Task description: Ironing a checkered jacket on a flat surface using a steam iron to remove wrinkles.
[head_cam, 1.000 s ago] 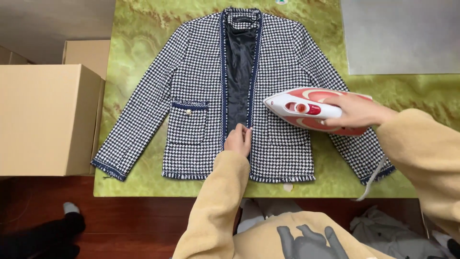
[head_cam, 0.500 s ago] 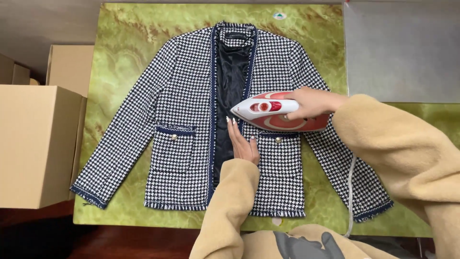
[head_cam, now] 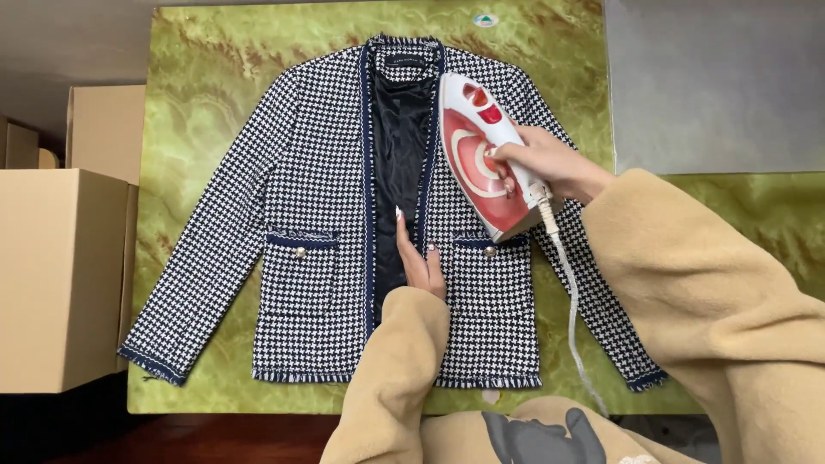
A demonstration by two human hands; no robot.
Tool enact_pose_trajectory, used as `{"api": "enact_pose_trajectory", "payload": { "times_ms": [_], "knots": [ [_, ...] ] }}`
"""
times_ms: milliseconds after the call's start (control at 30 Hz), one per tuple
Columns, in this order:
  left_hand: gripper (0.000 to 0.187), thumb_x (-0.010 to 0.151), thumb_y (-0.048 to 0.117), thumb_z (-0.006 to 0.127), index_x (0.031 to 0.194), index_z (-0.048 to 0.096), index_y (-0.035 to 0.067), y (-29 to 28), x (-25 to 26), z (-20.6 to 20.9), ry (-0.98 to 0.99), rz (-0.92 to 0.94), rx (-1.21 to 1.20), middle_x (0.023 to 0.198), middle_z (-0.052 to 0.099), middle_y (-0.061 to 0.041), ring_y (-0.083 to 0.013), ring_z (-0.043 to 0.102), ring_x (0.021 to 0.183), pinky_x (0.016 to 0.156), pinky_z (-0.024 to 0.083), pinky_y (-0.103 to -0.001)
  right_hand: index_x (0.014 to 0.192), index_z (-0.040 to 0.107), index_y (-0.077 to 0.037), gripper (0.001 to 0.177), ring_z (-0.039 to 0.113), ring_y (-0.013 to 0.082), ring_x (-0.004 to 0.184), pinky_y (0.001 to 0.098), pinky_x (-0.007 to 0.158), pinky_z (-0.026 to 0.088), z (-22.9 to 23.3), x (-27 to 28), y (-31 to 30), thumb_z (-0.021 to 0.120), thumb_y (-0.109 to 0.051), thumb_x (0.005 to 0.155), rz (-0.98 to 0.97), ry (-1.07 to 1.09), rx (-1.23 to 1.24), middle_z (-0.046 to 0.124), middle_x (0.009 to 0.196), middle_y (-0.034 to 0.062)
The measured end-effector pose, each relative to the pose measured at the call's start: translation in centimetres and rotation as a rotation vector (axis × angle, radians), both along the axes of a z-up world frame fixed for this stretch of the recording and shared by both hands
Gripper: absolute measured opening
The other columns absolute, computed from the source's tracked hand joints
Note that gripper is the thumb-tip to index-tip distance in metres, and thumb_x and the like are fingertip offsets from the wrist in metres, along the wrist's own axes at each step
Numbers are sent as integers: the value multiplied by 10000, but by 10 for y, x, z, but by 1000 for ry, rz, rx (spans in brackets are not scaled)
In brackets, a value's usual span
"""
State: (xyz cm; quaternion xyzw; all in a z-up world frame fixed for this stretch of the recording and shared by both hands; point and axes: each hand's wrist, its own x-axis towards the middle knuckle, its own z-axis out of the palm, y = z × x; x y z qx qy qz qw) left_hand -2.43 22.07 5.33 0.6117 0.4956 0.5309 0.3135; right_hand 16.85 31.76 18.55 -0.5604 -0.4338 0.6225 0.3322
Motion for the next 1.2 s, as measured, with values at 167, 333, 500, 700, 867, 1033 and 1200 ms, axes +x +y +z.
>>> {"api": "enact_pose_trajectory", "payload": {
  "times_ms": [167,333,500,700,867,1033,1200],
  "knots": [
    [549,889,208,317,1357,159,-31,15,1,16,-80,-113,29,1396,231,-224,-352,197,1304,1085,131,-415,896,520,-2,223,557,146,401,273,344,489,-22,23,-31,530,-183,764,43,38,-59,533,552,54],
    [530,888,199,296,1355,191,-29,29,11,-18,132,-245,140,1386,270,-218,-366,245,1282,1077,147,-430,921,497,28,212,521,171,315,278,290,466,-29,16,-61,483,-139,790,119,104,-136,506,538,78],
    [641,862,326,270,1343,149,-80,34,17,-46,478,-311,178,1385,220,-266,-380,205,1300,1090,111,-444,891,439,38,151,466,183,272,307,267,427,-36,-3,-59,469,-80,803,-62,175,-21,449,526,104],
    [677,850,309,353,1346,132,-95,31,5,-22,268,-347,55,1348,220,-326,-452,210,1262,1067,135,-471,831,451,3,101,460,172,298,328,313,432,-32,-36,-8,474,-93,817,-318,133,25,435,510,82],
    [713,829,329,372,1366,101,-54,30,3,-28,146,-337,10,1413,130,-264,-389,137,1312,1070,115,-442,740,456,-36,166,471,143,313,304,346,456,-45,-46,49,487,-165,841,-451,149,76,435,451,39],
    [723,827,320,409,1362,107,-62,33,1,-21,61,-334,56,1419,117,-262,-394,119,1316,1070,114,-445,793,470,-56,138,508,114,353,301,390,490,-54,-44,81,507,-179,843,-514,153,104,467,514,16],
    [739,839,378,397,1370,103,-44,36,3,-22,-51,-296,90,1430,70,-255,-392,72,1322,1056,120,-444,864,467,-31,148,492,98,350,291,381,482,-36,-60,54,492,-174,842,-514,137,67,473,552,13]
  ]
}}
